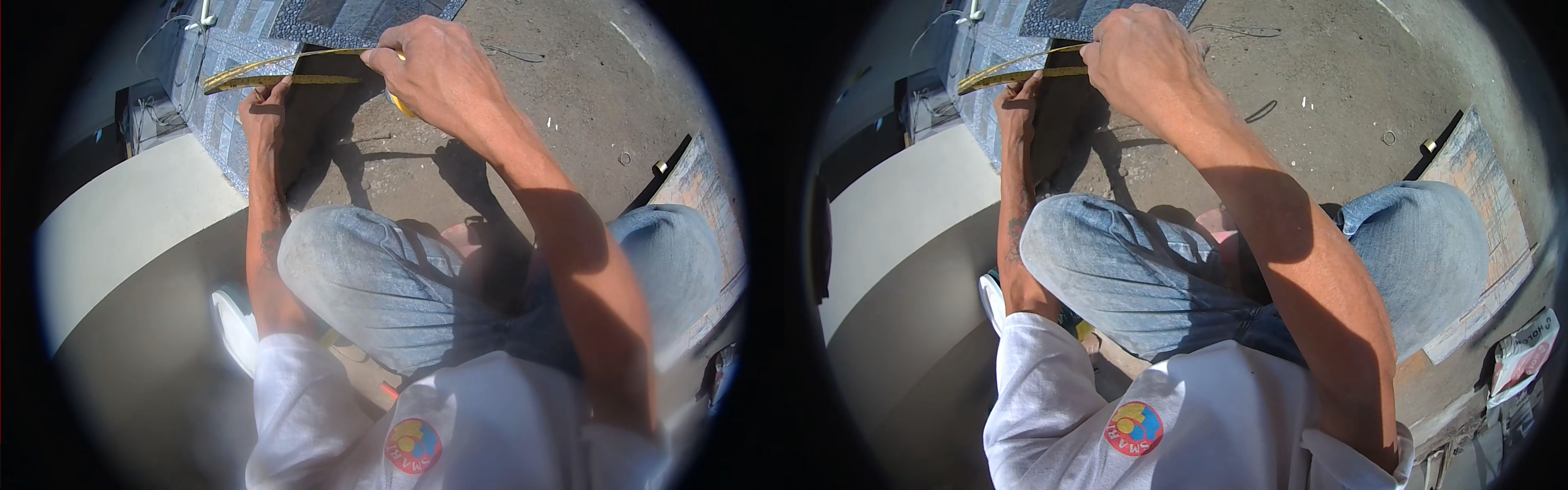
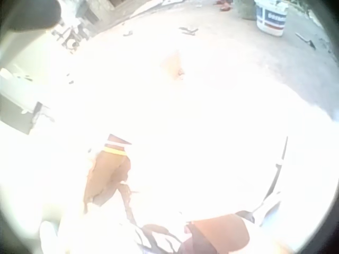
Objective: Measuring tiled surfaces and individual tiles using a yellow measuring tape and marking with a pencil.
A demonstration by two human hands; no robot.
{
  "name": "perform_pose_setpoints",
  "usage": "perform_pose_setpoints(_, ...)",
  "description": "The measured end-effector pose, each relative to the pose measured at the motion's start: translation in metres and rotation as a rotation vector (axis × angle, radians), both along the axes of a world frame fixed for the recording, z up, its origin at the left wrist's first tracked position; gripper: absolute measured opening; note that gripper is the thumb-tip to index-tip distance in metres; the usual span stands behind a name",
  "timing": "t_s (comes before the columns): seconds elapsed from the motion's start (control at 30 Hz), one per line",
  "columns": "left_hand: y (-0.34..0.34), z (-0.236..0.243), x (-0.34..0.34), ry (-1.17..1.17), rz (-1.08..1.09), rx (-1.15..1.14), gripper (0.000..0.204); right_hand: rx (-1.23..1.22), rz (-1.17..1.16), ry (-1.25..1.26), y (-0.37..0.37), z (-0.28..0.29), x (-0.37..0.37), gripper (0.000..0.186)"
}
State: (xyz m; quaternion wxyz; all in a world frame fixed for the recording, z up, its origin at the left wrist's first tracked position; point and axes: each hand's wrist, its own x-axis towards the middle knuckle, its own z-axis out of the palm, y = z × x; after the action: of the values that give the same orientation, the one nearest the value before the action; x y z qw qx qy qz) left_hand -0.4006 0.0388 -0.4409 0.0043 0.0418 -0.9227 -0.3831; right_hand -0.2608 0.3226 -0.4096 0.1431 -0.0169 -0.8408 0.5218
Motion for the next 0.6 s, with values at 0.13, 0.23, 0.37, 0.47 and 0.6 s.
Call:
perform_pose_setpoints(0.13, -0.011, -0.002, -0.004, -0.001, 0.010, 0.006, 0.028, -0.068, 0.102, -0.006, 0.003, 0.004, 0.000, 0.034)
perform_pose_setpoints(0.23, -0.012, -0.003, -0.004, 0.003, 0.005, 0.008, 0.028, -0.110, 0.077, 0.008, 0.002, 0.005, 0.003, 0.034)
perform_pose_setpoints(0.37, -0.001, -0.001, 0.000, -0.001, -0.001, 0.015, 0.027, 0.055, -0.025, 0.008, -0.005, -0.008, -0.004, 0.033)
perform_pose_setpoints(0.47, -0.005, 0.003, 0.000, -0.003, -0.012, 0.046, 0.025, -0.030, 0.039, -0.050, -0.003, 0.003, -0.002, 0.033)
perform_pose_setpoints(0.6, 0.000, 0.003, 0.001, 0.000, -0.011, 0.054, 0.023, -0.013, 0.043, -0.064, 0.002, 0.004, -0.001, 0.033)
